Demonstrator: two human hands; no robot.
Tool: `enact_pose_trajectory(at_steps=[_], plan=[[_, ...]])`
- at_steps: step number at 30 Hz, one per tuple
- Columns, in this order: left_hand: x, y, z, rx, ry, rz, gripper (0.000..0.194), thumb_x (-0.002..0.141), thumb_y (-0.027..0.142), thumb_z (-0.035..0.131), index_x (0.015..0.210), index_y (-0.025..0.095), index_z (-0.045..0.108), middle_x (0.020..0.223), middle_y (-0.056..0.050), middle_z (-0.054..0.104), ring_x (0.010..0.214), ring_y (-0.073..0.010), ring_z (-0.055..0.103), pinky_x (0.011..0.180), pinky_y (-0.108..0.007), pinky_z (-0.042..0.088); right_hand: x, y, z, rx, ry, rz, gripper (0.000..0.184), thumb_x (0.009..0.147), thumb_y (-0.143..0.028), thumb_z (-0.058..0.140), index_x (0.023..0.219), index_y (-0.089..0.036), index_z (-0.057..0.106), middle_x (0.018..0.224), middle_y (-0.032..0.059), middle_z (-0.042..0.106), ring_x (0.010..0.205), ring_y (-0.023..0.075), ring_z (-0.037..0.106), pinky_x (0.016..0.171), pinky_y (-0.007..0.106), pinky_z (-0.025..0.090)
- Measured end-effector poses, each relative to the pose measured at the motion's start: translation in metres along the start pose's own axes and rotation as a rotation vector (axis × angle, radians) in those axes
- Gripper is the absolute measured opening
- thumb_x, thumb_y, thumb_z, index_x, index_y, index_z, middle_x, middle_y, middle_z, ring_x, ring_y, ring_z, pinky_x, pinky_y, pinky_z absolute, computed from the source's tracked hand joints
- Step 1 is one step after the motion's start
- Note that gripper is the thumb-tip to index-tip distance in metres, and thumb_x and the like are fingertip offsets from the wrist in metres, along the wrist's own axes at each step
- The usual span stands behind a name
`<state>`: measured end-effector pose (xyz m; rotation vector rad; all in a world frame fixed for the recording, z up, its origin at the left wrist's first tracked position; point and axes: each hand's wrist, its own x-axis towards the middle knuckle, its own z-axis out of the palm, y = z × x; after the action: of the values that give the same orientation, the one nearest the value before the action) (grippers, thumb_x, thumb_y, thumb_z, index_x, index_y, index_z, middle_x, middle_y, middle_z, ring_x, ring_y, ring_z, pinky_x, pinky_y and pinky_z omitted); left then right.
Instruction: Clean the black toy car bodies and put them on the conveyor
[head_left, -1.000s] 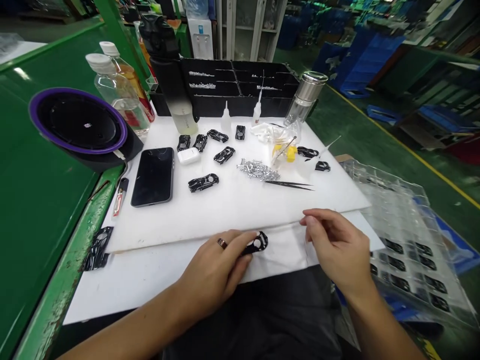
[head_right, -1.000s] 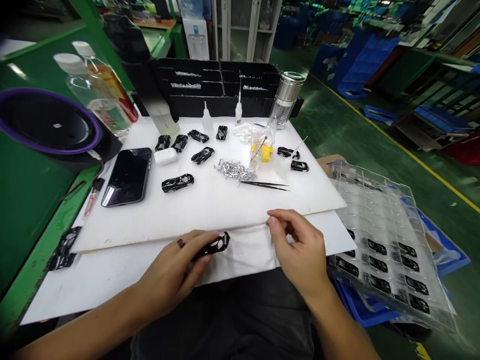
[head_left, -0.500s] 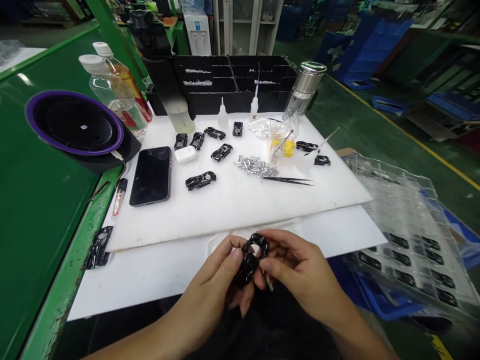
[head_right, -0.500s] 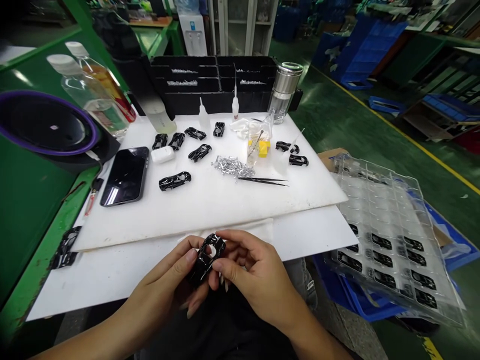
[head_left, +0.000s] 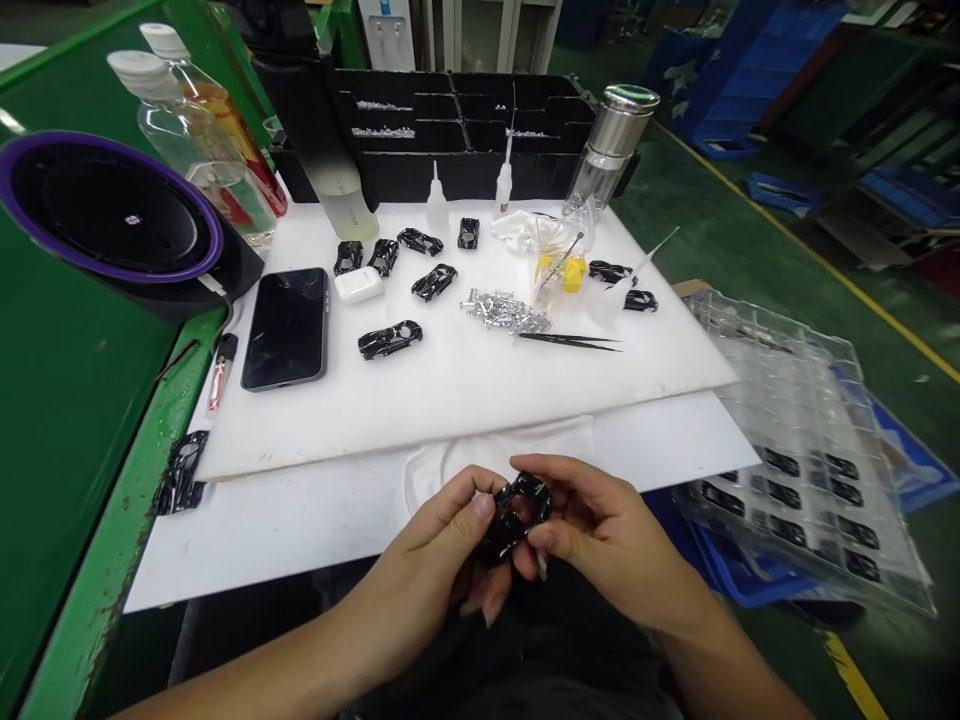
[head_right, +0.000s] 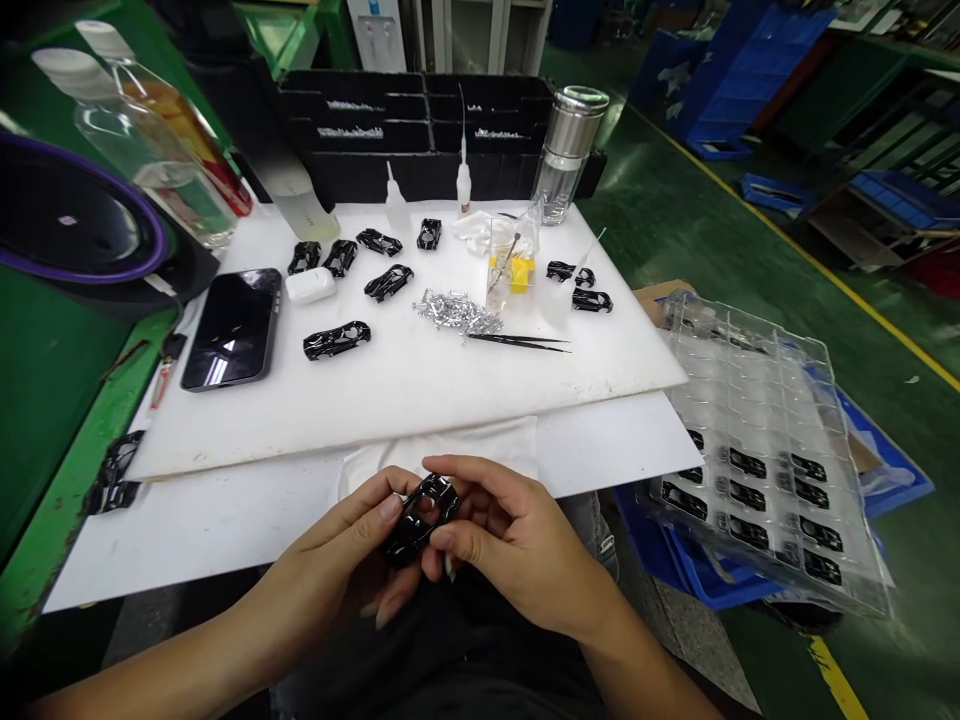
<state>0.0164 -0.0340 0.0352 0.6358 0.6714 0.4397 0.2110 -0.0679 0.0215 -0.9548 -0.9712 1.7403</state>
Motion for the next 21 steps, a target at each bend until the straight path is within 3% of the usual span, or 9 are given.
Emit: enact_pose_trajectory(at_steps=[4,7,12,15,18,21], plan=[[-0.006,0.002,0.004,0.207,0.065,0.037,0.029,0.106,0.046,0.043,0.107,0.021,0.057,0.082,-0.001,0.067,0.06,-0.009,0.057,0.06,-0.024,0.042,-0.002,-0.002,0.001,-0.018,0.022,0.033,0.039,0.088,-0.021,0.077,0.124,-0.03,0.066,0.091,-0.001,0.068,0.073,0.0088,0.069,0.066,0.019,0.058],[-0.014,0.003,0.005,0.46,0.142,0.158,0.027,0.105,0.047,0.044,0.118,0.027,0.058,0.094,-0.001,0.069,0.073,-0.0127,0.062,0.071,-0.027,0.05,-0.002,-0.004,0.003,-0.015,0.045,0.035,0.037,0.086,-0.023,0.078,0.121,-0.029,0.067,0.092,-0.0013,0.067,0.069,0.0073,0.066,0.066,0.019,0.058],[-0.023,-0.006,-0.002,0.912,0.284,0.367,0.042,0.094,0.035,0.067,0.133,0.04,0.053,0.119,0.0,0.069,0.104,-0.02,0.068,0.085,-0.029,0.054,-0.002,-0.003,0.009,-0.041,0.067,0.037,0.038,0.083,-0.023,0.081,0.118,-0.027,0.068,0.093,-0.0004,0.068,0.072,0.0098,0.067,0.066,0.021,0.059],[-0.028,-0.01,-0.006,1.072,0.359,0.437,0.043,0.092,0.031,0.068,0.132,0.039,0.055,0.118,0.0,0.072,0.102,-0.0215,0.071,0.082,-0.03,0.056,0.002,0.0,0.015,-0.063,0.061,0.032,0.04,0.082,-0.021,0.081,0.119,-0.029,0.069,0.092,-0.0011,0.068,0.072,0.0094,0.068,0.065,0.02,0.059],[-0.042,-0.006,-0.012,1.128,0.516,0.462,0.041,0.09,0.036,0.07,0.13,0.036,0.059,0.116,-0.002,0.074,0.1,-0.0238,0.072,0.078,-0.03,0.056,0.004,0.0,0.019,-0.158,0.065,-0.021,0.039,0.084,-0.025,0.08,0.121,-0.03,0.068,0.09,-0.0009,0.07,0.067,0.0092,0.068,0.065,0.02,0.06],[-0.068,0.006,-0.028,1.154,0.784,0.412,0.038,0.087,0.041,0.072,0.123,0.031,0.064,0.109,-0.003,0.076,0.088,-0.0232,0.072,0.066,-0.028,0.054,-0.003,-0.004,0.007,-0.381,0.173,-0.137,0.028,0.087,-0.03,0.077,0.114,-0.028,0.071,0.086,0.0007,0.073,0.063,0.0114,0.068,0.062,0.021,0.06]])
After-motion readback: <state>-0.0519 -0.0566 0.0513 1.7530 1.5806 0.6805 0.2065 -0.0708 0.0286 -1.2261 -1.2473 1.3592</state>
